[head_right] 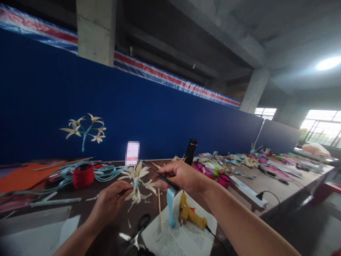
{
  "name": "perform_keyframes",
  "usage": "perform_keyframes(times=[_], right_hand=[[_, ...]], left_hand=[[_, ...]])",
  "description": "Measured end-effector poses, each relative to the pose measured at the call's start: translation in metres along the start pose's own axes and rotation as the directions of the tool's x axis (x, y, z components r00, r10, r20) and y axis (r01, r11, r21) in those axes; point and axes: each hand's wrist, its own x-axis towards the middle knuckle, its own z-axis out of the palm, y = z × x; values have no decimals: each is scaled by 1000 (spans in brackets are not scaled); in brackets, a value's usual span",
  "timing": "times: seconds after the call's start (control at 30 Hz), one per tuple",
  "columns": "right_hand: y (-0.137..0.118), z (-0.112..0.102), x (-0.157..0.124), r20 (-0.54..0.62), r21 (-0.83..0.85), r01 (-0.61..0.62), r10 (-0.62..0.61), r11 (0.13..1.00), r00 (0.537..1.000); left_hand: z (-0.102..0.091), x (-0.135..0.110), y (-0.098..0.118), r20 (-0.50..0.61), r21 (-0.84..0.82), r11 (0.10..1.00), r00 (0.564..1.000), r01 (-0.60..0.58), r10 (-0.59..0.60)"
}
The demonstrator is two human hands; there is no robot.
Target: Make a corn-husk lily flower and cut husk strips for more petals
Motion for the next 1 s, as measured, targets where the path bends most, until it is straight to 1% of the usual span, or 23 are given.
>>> perform_keyframes(times=[0.13, 0.27, 0.4, 0.6, 0.77, 0.87, 1.0], right_hand=[[0, 0, 0, -8, 7, 8, -8, 1000, 1000], [-3, 2, -1, -21, -9, 2, -2, 1000, 1000], [-4, 4, 0, -30, -17, 0, 0, 1000, 1000], [1, 5, 3, -79, -19, 7, -8, 1000, 997], [6, 6, 5, -69, 15, 5, -4, 1000, 998], [7, 7, 6, -73, -17, 27, -28, 1000, 997], [5, 10, 8, -73, -43, 28, -32, 999, 997]], left_hand=[[-1, 1, 4, 4, 2, 1000, 1000, -2, 2], [-2, 2, 6, 17, -29, 999, 1000, 20, -20], [-1, 1, 4, 14, -43, 999, 1000, 23, -23], [0, -1, 2, 26, -25, 999, 999, 35, -34], [-1, 1, 6, 26, -26, 999, 999, 44, -43], [-1, 2, 7, 29, -4, 999, 999, 43, -43], [-1, 2, 6, 19, 2, 999, 999, 41, -41]])
